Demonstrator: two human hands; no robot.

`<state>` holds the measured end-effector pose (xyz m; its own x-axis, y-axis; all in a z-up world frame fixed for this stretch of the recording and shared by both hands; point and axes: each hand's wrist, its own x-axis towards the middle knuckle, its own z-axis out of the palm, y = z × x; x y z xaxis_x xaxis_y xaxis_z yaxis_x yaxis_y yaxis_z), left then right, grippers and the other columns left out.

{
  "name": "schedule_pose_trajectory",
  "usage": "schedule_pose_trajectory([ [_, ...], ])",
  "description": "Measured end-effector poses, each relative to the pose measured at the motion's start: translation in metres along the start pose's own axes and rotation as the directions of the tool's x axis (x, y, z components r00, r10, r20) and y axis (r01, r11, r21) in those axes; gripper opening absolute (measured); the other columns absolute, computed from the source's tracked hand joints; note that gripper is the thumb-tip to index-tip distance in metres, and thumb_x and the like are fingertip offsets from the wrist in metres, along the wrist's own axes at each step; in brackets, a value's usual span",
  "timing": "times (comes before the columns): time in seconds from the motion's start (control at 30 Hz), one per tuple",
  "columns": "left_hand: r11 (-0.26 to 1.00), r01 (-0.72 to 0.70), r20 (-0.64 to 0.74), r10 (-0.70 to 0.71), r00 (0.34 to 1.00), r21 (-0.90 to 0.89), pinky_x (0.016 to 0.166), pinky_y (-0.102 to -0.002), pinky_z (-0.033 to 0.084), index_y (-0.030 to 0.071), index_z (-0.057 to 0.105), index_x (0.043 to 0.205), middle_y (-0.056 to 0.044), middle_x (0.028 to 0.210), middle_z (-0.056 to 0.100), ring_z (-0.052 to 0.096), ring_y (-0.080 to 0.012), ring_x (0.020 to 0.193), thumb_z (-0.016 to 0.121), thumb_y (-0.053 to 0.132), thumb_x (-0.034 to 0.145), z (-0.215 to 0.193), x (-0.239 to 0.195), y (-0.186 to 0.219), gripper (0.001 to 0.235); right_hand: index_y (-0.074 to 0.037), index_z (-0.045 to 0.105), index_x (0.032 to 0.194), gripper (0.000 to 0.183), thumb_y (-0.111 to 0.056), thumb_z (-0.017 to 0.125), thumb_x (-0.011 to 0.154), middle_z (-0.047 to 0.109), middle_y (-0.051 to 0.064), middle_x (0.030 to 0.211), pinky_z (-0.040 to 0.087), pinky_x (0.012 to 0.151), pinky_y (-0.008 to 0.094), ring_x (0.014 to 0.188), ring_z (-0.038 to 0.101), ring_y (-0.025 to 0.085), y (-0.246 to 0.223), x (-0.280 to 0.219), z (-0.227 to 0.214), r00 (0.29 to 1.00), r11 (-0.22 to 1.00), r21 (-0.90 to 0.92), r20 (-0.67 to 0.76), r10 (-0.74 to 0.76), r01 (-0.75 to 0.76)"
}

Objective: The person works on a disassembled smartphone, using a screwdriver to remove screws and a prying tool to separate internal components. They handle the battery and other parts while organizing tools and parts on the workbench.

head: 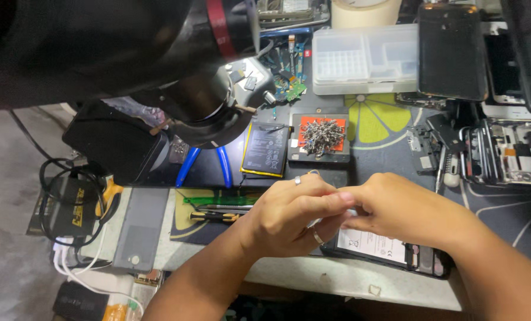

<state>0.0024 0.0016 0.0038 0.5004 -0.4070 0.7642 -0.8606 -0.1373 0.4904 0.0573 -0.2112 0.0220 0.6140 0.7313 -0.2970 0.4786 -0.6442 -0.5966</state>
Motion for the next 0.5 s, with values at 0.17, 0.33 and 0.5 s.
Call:
schedule_pose_trajectory([
  [0.17,1.0,0.007,-0.013,-0.006,1.0,0.019,0.066,-0.033,0.054,0.003,0.057,0.131,-0.013,0.101,0.067,0.068,-0.026,0.078,0.081,-0.003,0.097,0.0003,0.0004,0.0017,0.042,-0.017,0.075,0.101,0.027,-0.034,0.078,0.08,0.071,0.018,0.076,0.052,0.059,0.047,0.066,0.066,0.041,-0.0017,-0.0009,-0.001,1.0,1.0,0.002,-0.002,0.005,-0.005],
  [0.33,1.0,-0.011,-0.047,0.011,0.999,-0.002,0.066,-0.033,0.056,0.002,0.053,0.133,-0.015,0.103,0.068,0.07,-0.0262,0.079,0.081,-0.002,0.099,0.0015,-0.0002,-0.0009,0.044,-0.017,0.074,0.102,0.03,-0.037,0.079,0.081,0.066,0.021,0.069,0.05,0.056,0.045,0.058,0.061,0.041,-0.003,-0.0025,-0.0035,0.998,0.998,-0.004,0.026,0.063,-0.063],
  [0.5,0.998,-0.023,-0.17,0.033,0.985,0.062,0.062,-0.03,0.055,0.002,0.052,0.133,-0.013,0.097,0.068,0.068,-0.0221,0.077,0.082,-0.001,0.097,0.004,0.0005,-0.0012,0.047,-0.016,0.075,0.101,0.029,-0.032,0.079,0.078,0.065,0.019,0.065,0.048,0.05,0.044,0.051,0.06,0.038,-0.0018,-0.0058,-0.0095,0.998,1.0,0.011,-0.066,-0.019,0.02],
])
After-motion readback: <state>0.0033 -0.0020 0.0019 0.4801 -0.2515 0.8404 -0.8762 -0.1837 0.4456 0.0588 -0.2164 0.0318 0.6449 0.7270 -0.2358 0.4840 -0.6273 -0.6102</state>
